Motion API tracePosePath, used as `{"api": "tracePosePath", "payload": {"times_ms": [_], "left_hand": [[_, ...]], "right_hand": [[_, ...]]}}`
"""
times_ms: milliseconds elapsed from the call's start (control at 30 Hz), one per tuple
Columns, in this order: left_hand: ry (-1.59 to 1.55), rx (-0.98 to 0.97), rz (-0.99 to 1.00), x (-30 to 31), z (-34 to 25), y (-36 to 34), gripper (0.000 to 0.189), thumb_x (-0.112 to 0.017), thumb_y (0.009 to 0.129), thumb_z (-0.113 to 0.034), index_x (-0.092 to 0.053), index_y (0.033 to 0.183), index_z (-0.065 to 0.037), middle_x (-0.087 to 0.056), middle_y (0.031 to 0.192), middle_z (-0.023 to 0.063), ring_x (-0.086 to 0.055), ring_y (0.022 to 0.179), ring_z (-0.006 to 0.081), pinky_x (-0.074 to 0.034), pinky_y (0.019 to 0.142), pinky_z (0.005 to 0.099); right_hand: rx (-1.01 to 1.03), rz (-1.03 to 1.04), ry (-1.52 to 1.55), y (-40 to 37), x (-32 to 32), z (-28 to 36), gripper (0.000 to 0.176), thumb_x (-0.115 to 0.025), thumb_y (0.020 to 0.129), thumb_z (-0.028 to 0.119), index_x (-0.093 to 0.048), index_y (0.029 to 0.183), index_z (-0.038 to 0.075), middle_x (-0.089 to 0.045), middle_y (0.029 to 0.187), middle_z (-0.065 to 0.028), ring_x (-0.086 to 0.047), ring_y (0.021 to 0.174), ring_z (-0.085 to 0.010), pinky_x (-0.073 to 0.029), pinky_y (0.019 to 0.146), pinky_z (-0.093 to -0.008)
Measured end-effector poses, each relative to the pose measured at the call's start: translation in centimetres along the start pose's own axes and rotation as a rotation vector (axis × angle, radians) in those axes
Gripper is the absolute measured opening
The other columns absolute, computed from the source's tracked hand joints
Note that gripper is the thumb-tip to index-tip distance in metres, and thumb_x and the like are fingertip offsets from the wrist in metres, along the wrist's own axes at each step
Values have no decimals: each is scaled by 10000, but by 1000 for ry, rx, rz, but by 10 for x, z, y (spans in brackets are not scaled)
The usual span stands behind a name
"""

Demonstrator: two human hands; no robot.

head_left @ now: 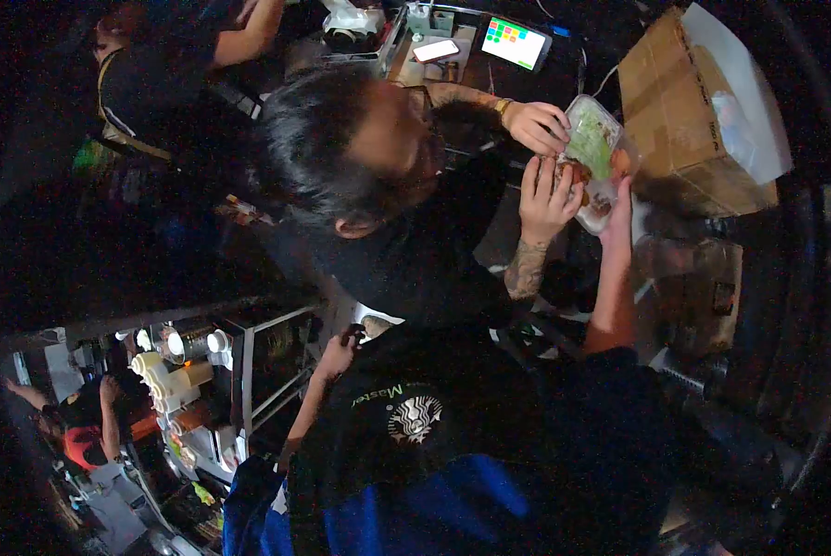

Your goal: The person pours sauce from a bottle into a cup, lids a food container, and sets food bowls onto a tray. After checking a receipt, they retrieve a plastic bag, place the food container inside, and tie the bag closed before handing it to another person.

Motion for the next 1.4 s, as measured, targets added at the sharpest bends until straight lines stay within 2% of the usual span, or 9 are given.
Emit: {"api": "tracePosePath", "payload": {"times_ms": [200,300,400,533,667,867,1067,1267,1400], "left_hand": [[-6,58,-29,4,27,-6,316,-449,956,-157,-539,1225,-18,-661,1035,188,-640,927,270,-468,844,379],[72,6,-29,10,16,-14,302,-436,961,-160,-563,1190,-8,-663,1023,188,-633,943,266,-464,856,378],[-63,-29,-29,10,20,-20,296,-432,966,-172,-580,1164,-9,-670,1001,176,-635,939,255,-470,845,375],[-163,-49,-26,19,18,-35,293,-440,970,-183,-586,1162,-16,-657,1058,156,-634,932,227,-476,834,344],[-38,-152,-12,25,30,-53,370,-477,932,-257,-577,1156,20,-628,1104,218,-604,988,322,-464,857,421],[30,-363,-110,57,73,-96,370,-430,953,-320,-586,1101,-20,-628,1042,213,-596,949,369,-463,839,430],[-386,-556,3,116,101,-221,372,-433,973,-336,-581,1116,-26,-640,1018,99,-581,954,182,-457,840,328],[-709,-598,27,173,154,-358,473,-391,1000,-393,-393,1327,-52,-587,993,84,-547,919,172,-447,857,323],[-931,-577,-300,215,246,-431,557,-363,1003,-422,-302,1392,-27,-531,1129,119,-504,1041,176,-413,939,324]], "right_hand": [[48,5,-22,-10,-3,-8,650,-415,923,592,-429,1343,97,-476,1335,-88,-480,1194,-256,-411,982,-425],[200,125,40,9,18,-15,643,-408,919,606,-477,1295,90,-527,1264,-81,-538,1105,-237,-434,947,-390],[114,293,91,-37,-27,6,665,-402,915,615,-456,1316,87,-526,1259,-86,-540,1096,-233,-461,924,-381],[100,266,-41,-64,-49,15,803,-350,881,696,-275,1448,132,-412,1386,-115,-414,1257,-286,-406,1002,-422],[157,301,-243,-127,-91,10,783,-337,895,676,-276,1449,126,-409,1393,-116,-406,1266,-282,-391,1014,-419],[224,421,-501,-246,-198,-91,753,-318,915,647,-277,1450,119,-404,1402,-117,-394,1280,-274,-370,1032,-416],[239,467,-654,-405,-265,-207,724,-299,934,618,-278,1451,111,-398,1411,-118,-383,1295,-267,-348,1050,-412],[97,699,-756,-557,-340,-330,695,-280,954,589,-280,1451,103,-393,1421,-119,-371,1309,-259,-327,1068,-409],[-78,1048,-782,-664,-425,-438,676,-267,968,569,-280,1452,98,-389,1427,-120,-363,1319,-255,-312,1080,-406]]}}
Point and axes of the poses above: each hand's wrist, its own y-axis towards the middle knuckle, its own x-axis out of the back of the hand, z = x × y, the point moved 8 cm from there along y, towards the middle knuckle
